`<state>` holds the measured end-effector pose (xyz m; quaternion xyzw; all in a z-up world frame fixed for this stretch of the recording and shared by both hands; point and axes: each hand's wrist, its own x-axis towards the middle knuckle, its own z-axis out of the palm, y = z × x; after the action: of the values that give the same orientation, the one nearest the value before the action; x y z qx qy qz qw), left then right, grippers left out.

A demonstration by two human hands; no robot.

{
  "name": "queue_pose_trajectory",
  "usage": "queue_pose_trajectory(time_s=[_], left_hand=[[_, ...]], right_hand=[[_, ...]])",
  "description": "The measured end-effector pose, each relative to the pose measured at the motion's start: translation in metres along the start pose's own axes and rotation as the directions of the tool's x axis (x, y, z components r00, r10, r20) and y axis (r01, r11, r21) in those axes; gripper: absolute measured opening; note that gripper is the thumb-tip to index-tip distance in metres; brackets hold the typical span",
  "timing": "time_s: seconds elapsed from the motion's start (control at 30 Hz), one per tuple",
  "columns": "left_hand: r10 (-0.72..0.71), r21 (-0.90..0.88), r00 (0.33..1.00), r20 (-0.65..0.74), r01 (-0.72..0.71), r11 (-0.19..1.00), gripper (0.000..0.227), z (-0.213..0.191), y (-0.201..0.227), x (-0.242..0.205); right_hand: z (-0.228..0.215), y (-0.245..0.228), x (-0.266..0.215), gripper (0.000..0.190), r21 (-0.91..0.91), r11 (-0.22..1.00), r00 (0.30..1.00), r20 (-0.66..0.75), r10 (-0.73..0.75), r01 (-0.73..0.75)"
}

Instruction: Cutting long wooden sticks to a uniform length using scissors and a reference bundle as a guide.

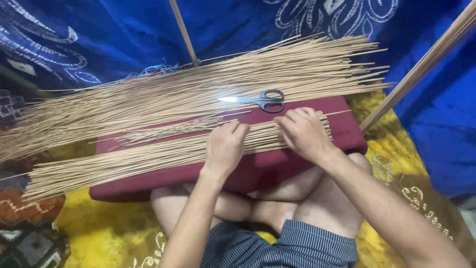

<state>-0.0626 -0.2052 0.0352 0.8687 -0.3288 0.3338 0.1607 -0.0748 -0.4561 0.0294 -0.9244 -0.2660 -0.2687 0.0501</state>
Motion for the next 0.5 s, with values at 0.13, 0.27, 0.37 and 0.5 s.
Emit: queue_pose_trajectory(time_s=[0.13, 0.27, 0.37, 0.5], left_hand=[[-0.021, -0.011, 1.0, 0.012, 0.022, 1.0, 0.008, -0.008, -0.019, -0.008], [-0.044, -0.032, 0.998, 0.044, 0.045, 0.998, 0.008, 0.005, -0.022, -0.015], [-0.054, -0.029, 0.996, 0.067, 0.056, 0.998, 0.01, 0.015, -0.02, -0.016], [-0.09, -0.04, 0.983, 0.162, 0.098, 0.994, 0.009, 0.018, -0.016, -0.017]], right_hand=[[-0.014, 0.058, -0.034, 0.019, -0.047, 0.995, 0.992, 0.081, 0.092, -0.088], [-0.028, 0.083, -0.046, 0.014, 0.0, 0.99, 0.978, 0.157, 0.139, -0.14], [-0.031, 0.091, -0.049, 0.012, 0.05, 0.985, 0.974, 0.164, 0.157, -0.167], [-0.027, 0.099, -0.057, 0.01, 0.063, 0.982, 0.973, 0.161, 0.167, -0.179]])
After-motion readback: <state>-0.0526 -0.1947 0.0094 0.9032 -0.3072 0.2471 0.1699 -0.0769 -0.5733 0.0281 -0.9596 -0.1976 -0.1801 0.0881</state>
